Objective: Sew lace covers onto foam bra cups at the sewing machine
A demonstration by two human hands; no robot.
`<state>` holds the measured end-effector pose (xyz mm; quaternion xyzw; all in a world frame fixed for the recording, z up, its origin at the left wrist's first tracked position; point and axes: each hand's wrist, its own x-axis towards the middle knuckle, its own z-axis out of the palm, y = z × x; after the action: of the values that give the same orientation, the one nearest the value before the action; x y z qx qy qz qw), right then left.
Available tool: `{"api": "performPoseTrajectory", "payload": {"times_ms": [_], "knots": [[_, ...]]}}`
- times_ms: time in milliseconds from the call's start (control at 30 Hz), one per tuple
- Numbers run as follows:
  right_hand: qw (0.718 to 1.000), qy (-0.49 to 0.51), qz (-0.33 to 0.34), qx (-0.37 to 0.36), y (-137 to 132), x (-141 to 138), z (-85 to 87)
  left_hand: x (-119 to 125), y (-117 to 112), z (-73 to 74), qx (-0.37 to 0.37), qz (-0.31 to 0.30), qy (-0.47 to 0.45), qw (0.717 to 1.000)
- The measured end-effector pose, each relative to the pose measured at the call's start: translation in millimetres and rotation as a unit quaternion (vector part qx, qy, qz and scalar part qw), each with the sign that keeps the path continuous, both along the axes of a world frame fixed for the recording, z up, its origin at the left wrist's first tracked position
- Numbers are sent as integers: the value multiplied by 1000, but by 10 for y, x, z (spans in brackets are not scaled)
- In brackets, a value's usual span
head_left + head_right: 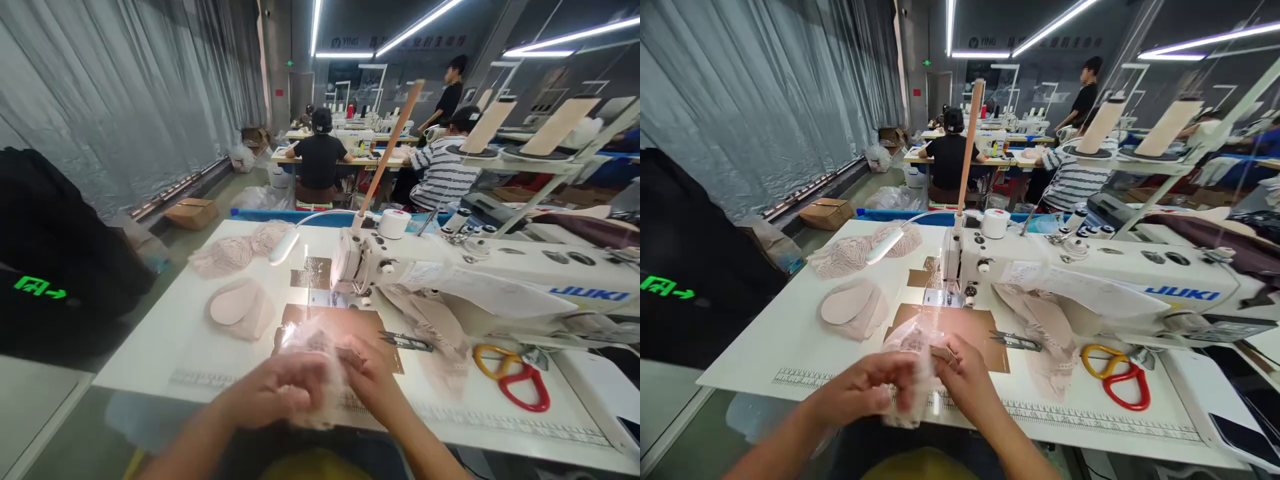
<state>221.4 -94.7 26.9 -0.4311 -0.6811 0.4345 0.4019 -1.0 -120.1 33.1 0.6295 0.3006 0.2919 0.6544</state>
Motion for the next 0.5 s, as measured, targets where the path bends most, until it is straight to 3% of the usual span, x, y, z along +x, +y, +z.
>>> {"api": "performPoseTrajectory", "payload": {"times_ms": [67,133,267,333,433,500], "knots": [[985,73,88,-128,5,-73,-88,137,-28,5,-17,-56,-69,996],[958,136,120,-220,-12,-103,-155,183,-8,-1,-14,-45,-95,994],[909,237,91,-331,-40,-94,-179,96,109,-72,53,140,-9,989],[897,260,82,-349,-37,-90,-168,56,153,-124,28,154,26,987],[913,255,70,-310,-22,-85,-177,37,159,-193,-90,52,-20,994],[922,260,32,-285,-7,-76,-204,29,135,-225,-142,32,-51,988]]}}
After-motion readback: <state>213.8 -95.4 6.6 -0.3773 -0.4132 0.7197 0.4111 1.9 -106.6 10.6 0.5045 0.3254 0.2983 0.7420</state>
